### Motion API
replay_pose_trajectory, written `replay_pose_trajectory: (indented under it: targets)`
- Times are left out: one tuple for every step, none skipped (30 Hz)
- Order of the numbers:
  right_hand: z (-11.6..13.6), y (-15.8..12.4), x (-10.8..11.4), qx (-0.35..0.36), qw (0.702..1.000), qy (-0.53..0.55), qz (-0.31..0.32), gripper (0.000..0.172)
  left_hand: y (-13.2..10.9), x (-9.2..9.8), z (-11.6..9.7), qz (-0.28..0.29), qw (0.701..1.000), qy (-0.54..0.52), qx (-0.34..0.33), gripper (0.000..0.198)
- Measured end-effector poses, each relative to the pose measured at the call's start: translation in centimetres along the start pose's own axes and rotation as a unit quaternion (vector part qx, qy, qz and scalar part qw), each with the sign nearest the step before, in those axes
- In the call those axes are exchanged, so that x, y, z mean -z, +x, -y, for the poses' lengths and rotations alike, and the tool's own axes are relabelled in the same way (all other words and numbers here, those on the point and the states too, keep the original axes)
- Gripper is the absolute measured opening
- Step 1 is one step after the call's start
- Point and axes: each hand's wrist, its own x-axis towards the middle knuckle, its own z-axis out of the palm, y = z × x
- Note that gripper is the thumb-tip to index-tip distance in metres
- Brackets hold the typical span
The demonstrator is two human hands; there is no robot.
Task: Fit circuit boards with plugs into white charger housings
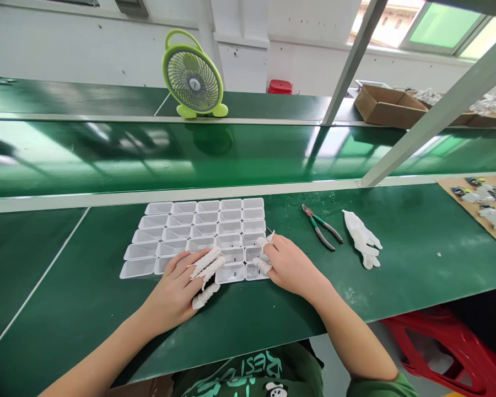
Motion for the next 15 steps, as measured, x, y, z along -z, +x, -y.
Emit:
replay_pose_trajectory:
  targets:
    - [0.02,-0.02,-0.05,-0.004,1.0,0.004,0.003,0.03,-0.01,-0.01,0.02,0.0,1.0,0.0,0.001,0.014]
    - [0.04,-0.04,-0.08,-0.009,1.0,0.006,0.006,0.03,-0.03,0.0,0.03,0.001,1.0,0.002,0.001,0.014]
    - [0.05,-0.05,-0.09,-0.013,1.0,0.009,0.009,0.03,-0.04,0.01,0.05,0.002,1.0,0.005,0.0,0.015]
    - [0.05,-0.06,-0.09,-0.016,1.0,0.012,0.011,0.029,-0.06,0.04,0.07,0.003,1.0,0.007,-0.001,0.015]
    - [0.05,-0.07,-0.07,-0.016,1.0,0.014,0.012,0.029,-0.08,0.05,0.07,0.003,1.0,0.008,-0.001,0.015]
    - [0.05,-0.07,-0.03,-0.016,1.0,0.014,0.012,0.028,-0.08,0.06,0.05,0.003,1.0,0.008,0.0,0.015]
    - [0.03,-0.07,0.01,-0.016,1.0,0.013,0.012,0.027,-0.06,0.06,0.01,0.004,1.0,0.009,0.001,0.015]
    - [0.01,-0.08,0.07,-0.016,1.0,0.01,0.012,0.027,-0.02,0.04,-0.05,0.005,1.0,0.009,0.002,0.015]
    - [-0.01,-0.08,0.13,-0.016,1.0,0.008,0.012,0.026,0.02,0.01,-0.11,0.004,1.0,0.009,0.004,0.014]
    - [-0.05,-0.09,0.18,-0.017,1.0,0.005,0.013,0.026,0.07,-0.03,-0.16,0.001,1.0,0.01,0.007,0.014]
    - [-0.08,-0.09,0.24,-0.017,1.0,0.002,0.015,0.026,0.1,-0.05,-0.18,-0.003,1.0,0.011,0.01,0.014]
    - [-0.12,-0.09,0.29,-0.015,1.0,-0.001,0.015,0.025,0.1,-0.03,-0.14,-0.009,1.0,0.013,0.015,0.014]
    - [-0.16,-0.08,0.33,-0.013,1.0,-0.006,0.016,0.026,0.04,0.05,-0.01,-0.017,0.999,0.021,0.022,0.015]
    - [-0.19,-0.06,0.35,-0.01,1.0,-0.011,0.015,0.026,-0.08,0.23,0.23,-0.027,0.999,0.034,0.033,0.019]
    - [-0.22,-0.04,0.35,-0.008,1.0,-0.015,0.014,0.027,-0.27,0.53,0.59,-0.042,0.996,0.055,0.05,0.027]
